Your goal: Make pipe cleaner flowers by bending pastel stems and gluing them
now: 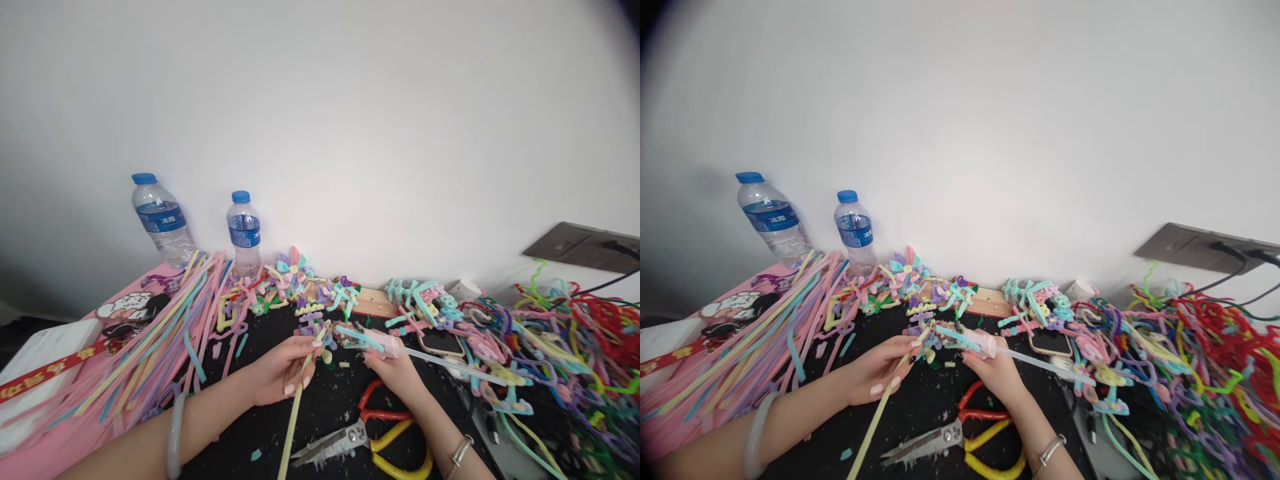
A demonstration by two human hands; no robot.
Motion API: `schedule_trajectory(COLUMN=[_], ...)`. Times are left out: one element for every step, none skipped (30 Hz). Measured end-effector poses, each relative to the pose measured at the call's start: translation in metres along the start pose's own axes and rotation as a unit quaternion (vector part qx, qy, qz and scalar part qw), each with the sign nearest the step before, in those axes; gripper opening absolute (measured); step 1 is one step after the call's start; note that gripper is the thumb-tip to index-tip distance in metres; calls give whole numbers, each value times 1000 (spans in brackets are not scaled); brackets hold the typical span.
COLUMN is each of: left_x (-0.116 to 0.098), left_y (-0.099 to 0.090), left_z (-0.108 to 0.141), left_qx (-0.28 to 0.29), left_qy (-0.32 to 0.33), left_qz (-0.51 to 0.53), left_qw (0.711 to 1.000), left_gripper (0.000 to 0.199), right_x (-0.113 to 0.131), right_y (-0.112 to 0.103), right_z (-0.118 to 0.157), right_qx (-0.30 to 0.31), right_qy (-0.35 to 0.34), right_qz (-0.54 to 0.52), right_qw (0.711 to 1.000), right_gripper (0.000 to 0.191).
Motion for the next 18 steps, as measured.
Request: schedule_trajectory(left_x=[0, 0, 0, 0, 0, 0, 0, 0, 0, 0, 0, 0, 0, -1, -1, -1, -1, -1], left_y=[0, 0, 1, 1, 1, 2, 2, 2, 2, 2, 1, 1, 1, 1, 2, 2, 2, 2], left_z=[0, 0, 0, 0, 1, 1, 1, 1, 1, 0, 0, 0, 0, 0, 0, 0, 0, 1], left_qx=[-2, -4, -5, -6, -6, -6, -5, -4, -3, -2, -2, -3, -4, -4, -4, -3, -3, -2], left_qy=[-1, -2, -4, -5, -4, -4, -3, -3, -3, -4, -5, -7, -7, -6, -6, -5, -5, -7], left_qz=[-2, -2, -2, 0, 1, 1, 1, 0, -1, -1, 2, 5, 8, 11, 12, 12, 12, 12], left_qw=[1000, 1000, 1000, 1000, 1000, 1000, 1000, 1000, 1000, 1000, 1000, 1000, 1000, 1000, 1000, 1000, 1000, 1000], left_gripper=[14, 14, 14, 15, 16, 16, 16, 16, 16, 16, 16, 16, 16, 16, 16, 17, 18, 18], right_x=[0, 0, 1, 2, 3, 4, 5, 6, 7, 7, 8, 8, 7, 7, 6, 6, 5, 5], right_y=[0, 0, 1, 1, 1, 1, 1, 1, 1, 1, 1, 1, 1, 1, 1, 1, 1, 1], right_z=[0, -1, -1, -1, -1, -1, 0, 0, 1, 1, 1, 0, 0, 0, 0, 0, 0, 0], right_qx=[-4, -2, 7, 17, 25, 30, 35, 39, 43, 48, 50, 46, 39, 34, 30, 29, 31, 36], right_qy=[0, -1, -4, -6, -6, -7, -9, -12, -15, -17, -18, -17, -15, -15, -15, -17, -19, -22], right_qz=[2, 4, 6, 8, 10, 11, 12, 13, 12, 12, 11, 8, 7, 7, 9, 13, 18, 23], right_qw=[1000, 1000, 1000, 1000, 1000, 999, 999, 999, 999, 999, 999, 999, 999, 999, 999, 999, 999, 999], right_gripper=[15, 14, 13, 12, 12, 11, 10, 10, 10, 10, 11, 12, 12, 12, 12, 11, 11, 10])
Point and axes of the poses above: each hand's wrist, its own z-axis away from the middle knuckle, its own y-axis out of the palm, x = y × z, the point moved 2 cm from there along -z, towards the middle knuckle, and after that the axes turned 13 degrees about y, right-handed, at the moved point
